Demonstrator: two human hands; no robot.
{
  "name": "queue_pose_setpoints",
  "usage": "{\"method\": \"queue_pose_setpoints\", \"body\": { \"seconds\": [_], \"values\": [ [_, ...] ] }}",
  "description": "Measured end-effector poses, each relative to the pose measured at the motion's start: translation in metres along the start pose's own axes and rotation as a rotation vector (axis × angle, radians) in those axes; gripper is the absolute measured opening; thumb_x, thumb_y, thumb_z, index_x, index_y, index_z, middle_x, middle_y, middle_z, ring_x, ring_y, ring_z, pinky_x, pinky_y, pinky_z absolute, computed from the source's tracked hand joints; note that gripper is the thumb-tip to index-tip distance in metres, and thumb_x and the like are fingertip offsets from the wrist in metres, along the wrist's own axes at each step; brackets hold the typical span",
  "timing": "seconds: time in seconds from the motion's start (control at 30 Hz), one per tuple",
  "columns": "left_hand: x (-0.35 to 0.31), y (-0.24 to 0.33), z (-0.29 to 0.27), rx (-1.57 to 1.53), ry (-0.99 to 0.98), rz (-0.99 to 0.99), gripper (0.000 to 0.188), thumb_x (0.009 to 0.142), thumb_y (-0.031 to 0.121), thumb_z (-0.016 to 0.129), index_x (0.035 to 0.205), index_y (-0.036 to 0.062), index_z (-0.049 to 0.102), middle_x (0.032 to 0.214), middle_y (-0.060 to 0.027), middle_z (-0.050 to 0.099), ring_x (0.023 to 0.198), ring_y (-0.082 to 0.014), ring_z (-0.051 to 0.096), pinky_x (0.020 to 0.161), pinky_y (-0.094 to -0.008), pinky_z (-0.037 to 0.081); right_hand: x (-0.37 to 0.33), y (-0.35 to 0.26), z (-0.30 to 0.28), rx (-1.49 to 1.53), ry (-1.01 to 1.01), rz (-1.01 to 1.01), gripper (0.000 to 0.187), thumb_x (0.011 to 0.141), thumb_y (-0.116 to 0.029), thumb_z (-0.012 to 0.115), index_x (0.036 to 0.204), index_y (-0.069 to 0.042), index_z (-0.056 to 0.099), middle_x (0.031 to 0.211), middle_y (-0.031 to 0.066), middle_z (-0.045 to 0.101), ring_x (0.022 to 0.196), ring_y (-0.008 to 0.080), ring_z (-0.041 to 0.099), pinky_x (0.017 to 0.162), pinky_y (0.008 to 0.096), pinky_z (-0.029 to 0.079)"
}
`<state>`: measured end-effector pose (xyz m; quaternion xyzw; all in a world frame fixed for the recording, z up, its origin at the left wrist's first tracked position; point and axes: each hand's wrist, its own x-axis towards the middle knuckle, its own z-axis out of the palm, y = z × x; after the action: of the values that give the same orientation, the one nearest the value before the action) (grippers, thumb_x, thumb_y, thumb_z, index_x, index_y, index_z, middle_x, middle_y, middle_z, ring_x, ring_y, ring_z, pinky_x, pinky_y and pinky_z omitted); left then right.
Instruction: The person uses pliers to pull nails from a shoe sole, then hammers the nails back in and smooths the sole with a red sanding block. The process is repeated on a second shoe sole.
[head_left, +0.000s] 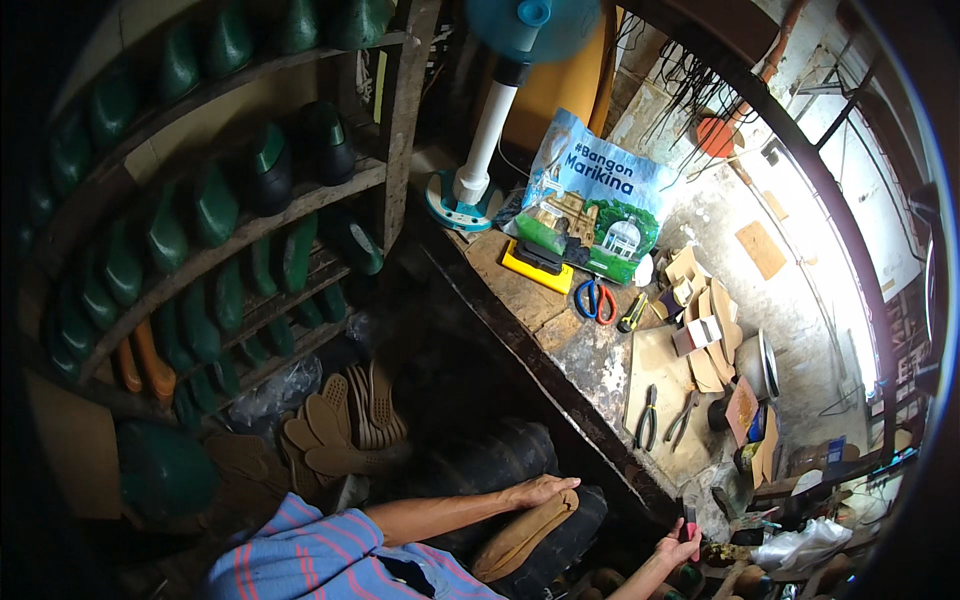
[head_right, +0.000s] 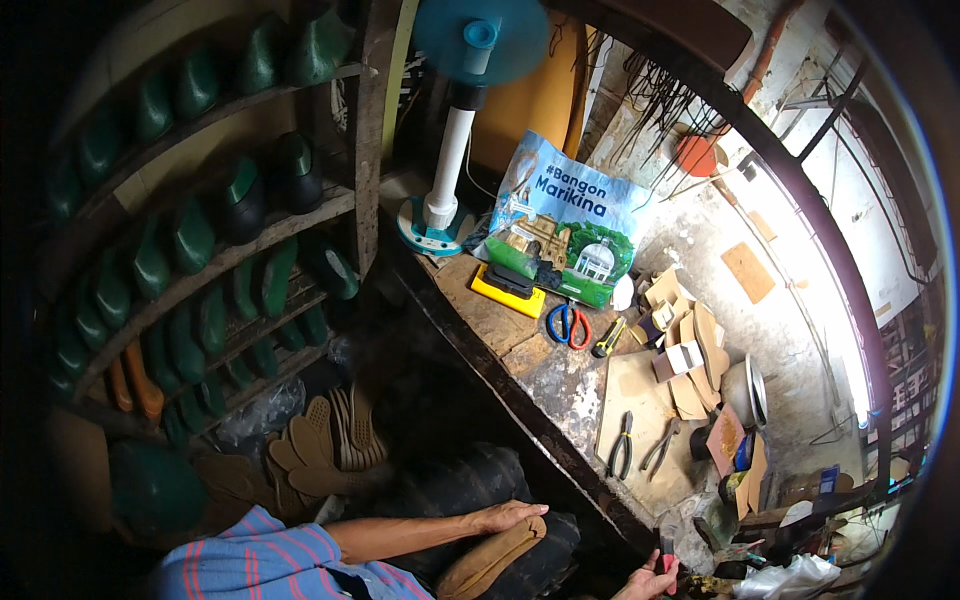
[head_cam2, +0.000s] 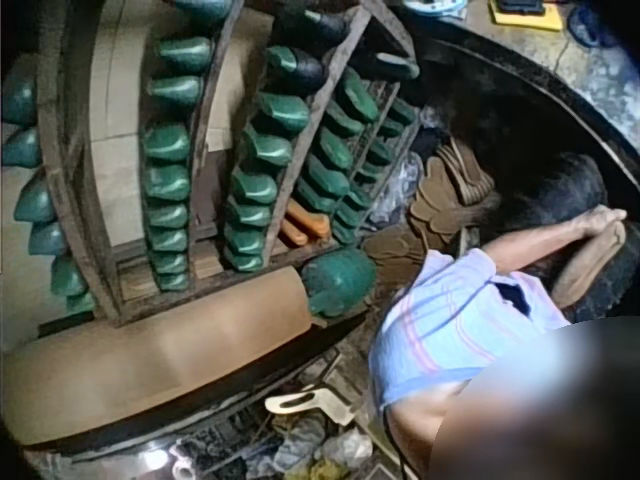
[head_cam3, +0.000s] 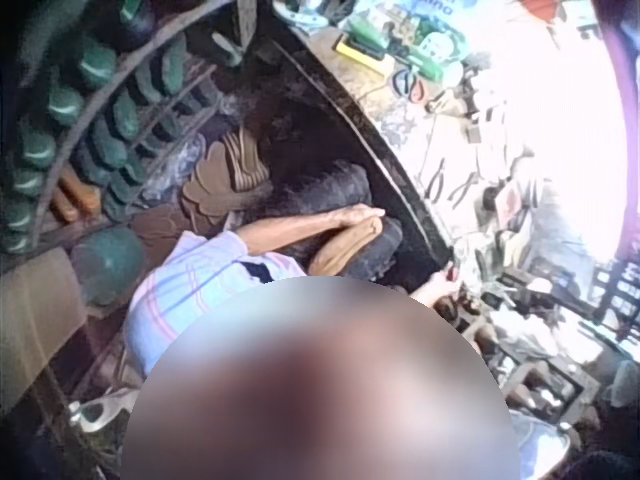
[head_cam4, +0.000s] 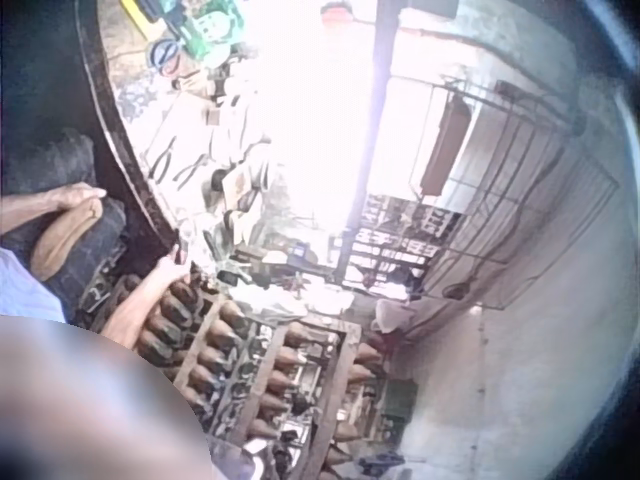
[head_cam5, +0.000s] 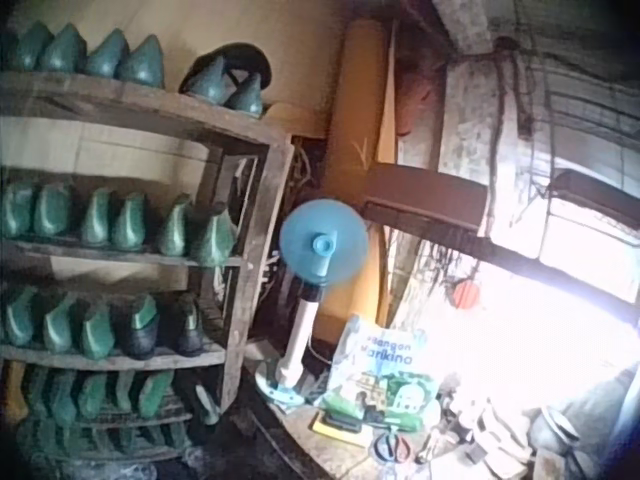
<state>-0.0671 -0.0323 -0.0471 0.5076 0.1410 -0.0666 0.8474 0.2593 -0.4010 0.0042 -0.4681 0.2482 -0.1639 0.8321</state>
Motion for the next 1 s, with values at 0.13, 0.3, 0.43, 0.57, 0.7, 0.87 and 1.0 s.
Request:
{"method": "queue_pose_setpoints", "body": {
  "seconds": [0.13,0.3,0.43,0.57,0.7,0.87,1.0],
  "values": [
    [0.002,-0.004,-0.001,-0.012,0.001,-0.084,0.071,0.119,0.062,0.052,0.132,-0.0016,0.082,0.131,-0.0093,0.082,0.126,-0.0164,0.069,0.114,-0.0363,0.052,0.012,0.009,-0.011,-0.075,-0.015,-0.012,0.038,0.101,-0.025,0.083,0.126,0.001,0.069,0.126,0.0141,0.07,0.1,0.0287,0.074,0.068,0.0412,0.076],
    [0.004,-0.007,-0.001,-0.036,0.011,-0.022,0.071,0.118,0.061,0.055,0.132,-0.0024,0.082,0.131,-0.0106,0.082,0.126,-0.016,0.069,0.114,-0.0355,0.052,-0.022,-0.028,0.036,-0.617,-0.297,-0.385,0.038,0.108,-0.028,0.078,0.138,-0.005,0.076,0.129,0.0085,0.078,0.103,0.0212,0.074,0.071,0.0323,0.066],
    [0.012,-0.014,0.0,-0.011,0.09,0.059,0.07,0.117,0.06,0.057,0.13,-0.0038,0.082,0.129,-0.0098,0.081,0.124,-0.0162,0.069,0.114,-0.0356,0.052,-0.098,-0.049,0.058,-0.868,-0.777,-0.891,0.032,0.112,-0.022,0.072,0.138,-0.004,0.079,0.138,0.0101,0.08,0.111,0.0264,0.077,0.092,0.0407,0.065],
    [0.011,-0.016,-0.006,-0.18,0.076,-0.095,0.052,0.116,0.056,0.063,0.109,0.0081,0.083,0.106,0.0001,0.078,0.098,-0.0123,0.071,0.094,-0.0352,0.058,-0.149,-0.041,0.042,-1.541,-1.024,-1.257,0.035,0.109,-0.017,0.073,0.143,-0.011,0.074,0.165,0.0185,0.064,0.145,0.04,0.067,0.111,0.0468,0.06],
    [0.001,-0.005,-0.011,-0.219,0.039,-0.14,0.053,0.115,0.057,0.061,0.101,0.0101,0.08,0.096,-0.0018,0.077,0.087,-0.0137,0.072,0.084,-0.0338,0.058,-0.16,-0.035,0.019,-1.53,-0.844,-1.271,0.047,0.096,-0.005,0.072,0.143,-0.01,0.073,0.156,0.0228,0.068,0.145,0.043,0.065,0.114,0.0505,0.058],
    [-0.008,0.013,-0.007,-0.193,-0.018,-0.136,0.055,0.116,0.057,0.058,0.102,0.0082,0.08,0.095,-0.0025,0.078,0.084,-0.0132,0.072,0.081,-0.0308,0.057,-0.163,-0.046,0.023,-1.733,-0.771,-1.273,0.061,0.084,0.003,0.079,0.143,-0.009,0.068,0.166,0.0254,0.059,0.15,0.0464,0.061,0.112,0.0507,0.061],
    [-0.003,0.014,-0.001,-0.152,-0.003,-0.155,0.056,0.117,0.057,0.056,0.101,0.0087,0.08,0.095,-0.002,0.078,0.083,-0.0132,0.071,0.08,-0.0313,0.057,-0.147,-0.039,0.058,-1.067,-0.91,-1.624,0.042,0.096,-0.003,0.08,0.137,-0.008,0.071,0.133,0.0183,0.078,0.11,0.0379,0.08,0.095,0.0487,0.067]
  ]
}}
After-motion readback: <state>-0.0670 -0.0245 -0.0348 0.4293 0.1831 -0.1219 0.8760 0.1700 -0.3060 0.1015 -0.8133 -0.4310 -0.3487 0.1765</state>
